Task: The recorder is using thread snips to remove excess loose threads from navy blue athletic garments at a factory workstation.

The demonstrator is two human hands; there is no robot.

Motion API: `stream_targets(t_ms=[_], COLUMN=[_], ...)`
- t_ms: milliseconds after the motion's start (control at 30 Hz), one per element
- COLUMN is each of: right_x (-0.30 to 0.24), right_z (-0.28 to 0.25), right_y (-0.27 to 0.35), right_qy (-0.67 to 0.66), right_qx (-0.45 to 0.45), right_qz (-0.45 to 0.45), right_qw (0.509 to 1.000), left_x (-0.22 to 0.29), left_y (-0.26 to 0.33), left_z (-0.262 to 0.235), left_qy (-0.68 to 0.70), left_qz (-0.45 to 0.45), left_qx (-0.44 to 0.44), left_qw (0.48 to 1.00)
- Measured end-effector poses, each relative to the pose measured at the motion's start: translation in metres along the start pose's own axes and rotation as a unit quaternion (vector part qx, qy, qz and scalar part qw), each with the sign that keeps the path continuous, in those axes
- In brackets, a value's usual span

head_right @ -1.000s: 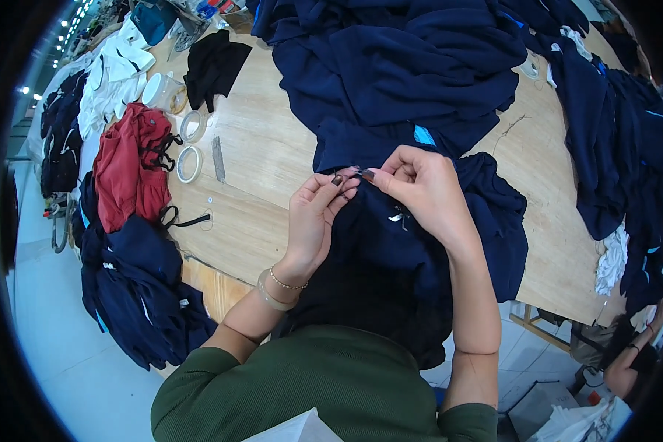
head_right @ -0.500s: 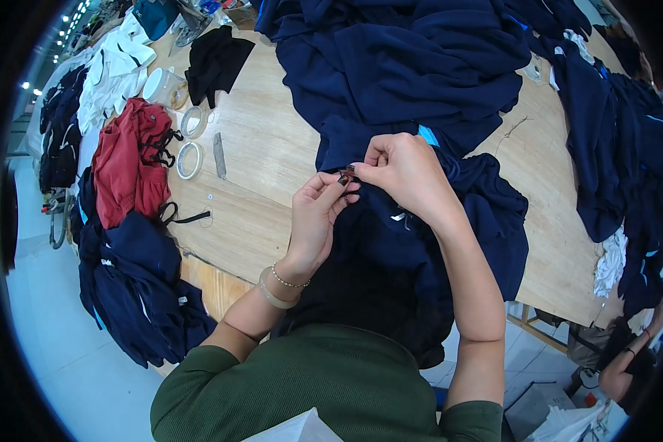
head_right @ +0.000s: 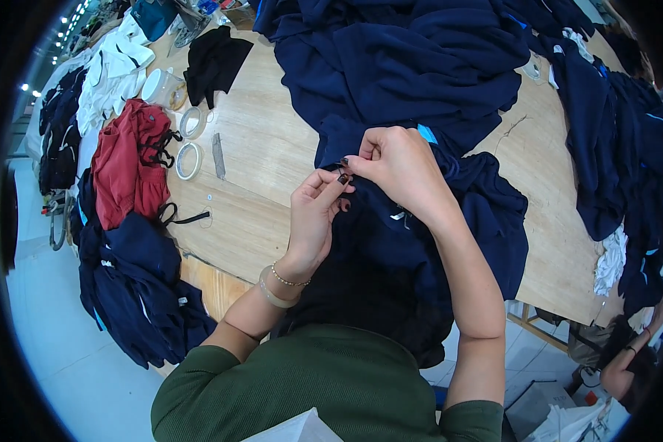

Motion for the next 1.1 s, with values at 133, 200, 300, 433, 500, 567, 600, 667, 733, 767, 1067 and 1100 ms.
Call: stream_targets(t_ms=[133,200,300,433,500,567,600,667,733,767,1067,1100], right_x=[0.001,0.001,-0.001,-0.001,-0.001,0.000,0.004,0.018,0.031,0.043,0.073,0.076], right_z=[0.005,0.005,0.005,0.004,0.003,-0.004,-0.011,-0.022,-0.037,-0.042,-0.062,-0.064], right_y=[-0.002,-0.004,-0.004,-0.005,-0.006,-0.002,0.002,0.004,0.008,0.010,0.056,0.062], right_qy=[-0.011,-0.006,0.002,-0.017,-0.038,-0.032,-0.023,-0.078,-0.118,-0.148,-0.326,-0.325], right_qx=[0.000,0.006,0.000,0.008,0.005,0.013,0.024,0.040,0.069,0.071,0.214,0.217], right_qz=[-0.011,-0.015,-0.003,-0.008,-0.002,-0.001,0.007,0.018,0.048,0.067,0.070,0.072], right_qw=[1.000,1.000,1.000,1.000,0.999,0.999,0.999,0.996,0.989,0.984,0.918,0.918], left_x=[0.000,0.000,-0.001,0.002,0.004,0.011,0.017,0.024,0.040,0.043,0.071,0.073], left_y=[0.000,0.000,-0.001,0.001,0.004,0.009,0.018,0.036,0.044,0.050,0.035,0.033], left_z=[0.000,-0.001,-0.003,0.002,0.002,0.003,0.007,0.002,-0.014,-0.020,-0.007,-0.001], left_qy=[0.003,0.007,0.003,-0.002,0.002,-0.106,-0.179,-0.297,-0.418,-0.525,-0.582,-0.594], left_qz=[0.004,0.003,0.001,0.000,0.003,0.033,0.018,-0.018,0.006,0.032,0.175,0.152], left_qx=[0.014,0.017,0.016,0.021,0.020,-0.059,-0.125,-0.230,-0.330,-0.418,-0.139,-0.102], left_qw=[1.000,1.000,1.000,1.000,1.000,0.992,0.976,0.927,0.846,0.741,0.782,0.784])
Point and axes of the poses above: each hand's wrist, its own y-axis away from the middle knuckle, its own z-axis out of the palm, x = y × z, the point moved 4 cm from there along -y, towards the middle knuckle, and after that the axes turned 2 degrees about y, right-handed, at the moved point
